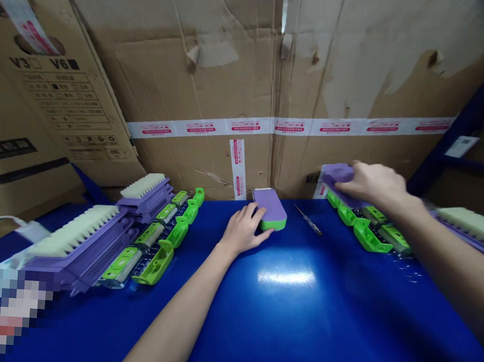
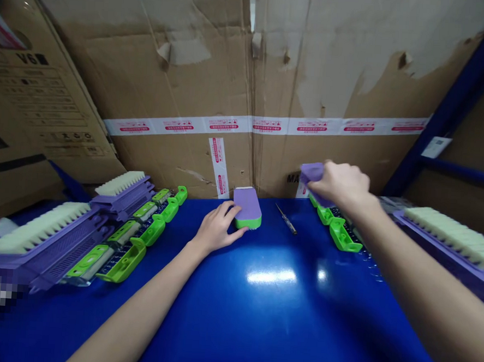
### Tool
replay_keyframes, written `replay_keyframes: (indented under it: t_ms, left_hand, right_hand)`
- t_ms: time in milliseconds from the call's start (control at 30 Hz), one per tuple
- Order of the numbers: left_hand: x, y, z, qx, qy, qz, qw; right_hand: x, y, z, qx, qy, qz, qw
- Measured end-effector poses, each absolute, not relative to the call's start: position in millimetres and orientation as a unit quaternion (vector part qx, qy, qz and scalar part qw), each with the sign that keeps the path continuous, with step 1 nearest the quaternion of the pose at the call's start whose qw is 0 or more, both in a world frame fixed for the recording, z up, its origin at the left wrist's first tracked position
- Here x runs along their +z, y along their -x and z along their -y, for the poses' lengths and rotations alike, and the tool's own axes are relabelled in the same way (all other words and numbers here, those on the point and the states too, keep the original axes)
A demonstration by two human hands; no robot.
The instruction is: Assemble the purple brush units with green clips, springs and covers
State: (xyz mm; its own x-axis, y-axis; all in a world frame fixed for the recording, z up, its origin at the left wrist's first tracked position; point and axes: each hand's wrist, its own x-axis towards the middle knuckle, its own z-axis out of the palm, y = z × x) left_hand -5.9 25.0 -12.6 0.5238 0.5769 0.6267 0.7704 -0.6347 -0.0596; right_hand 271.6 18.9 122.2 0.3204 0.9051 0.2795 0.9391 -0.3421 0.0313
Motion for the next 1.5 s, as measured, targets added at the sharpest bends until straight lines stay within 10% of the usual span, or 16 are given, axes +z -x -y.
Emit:
replay_keyframes:
  t_ms: [1167, 1333, 1500]
  left_hand:
    - [-10.8, -10.9, -13.9, -0.421, 0.677, 0.600, 0.066]
    - [-10.9, -4.4, -12.6, -0.463, 0.691, 0.530, 0.166]
    - [-10.8, -1.8, -7.7, -0.422, 0.762, 0.416, 0.262]
  right_hand:
    - [46.3, -161.5, -14.4, -0.044, 0.736, 0.654, 0.169]
    - [58.3, -153.2, -11.1, -0.045, 0.682, 0.664, 0.304]
    - [71.1, -140.8, -9.7, 0.197, 0.609, 0.636, 0.432]
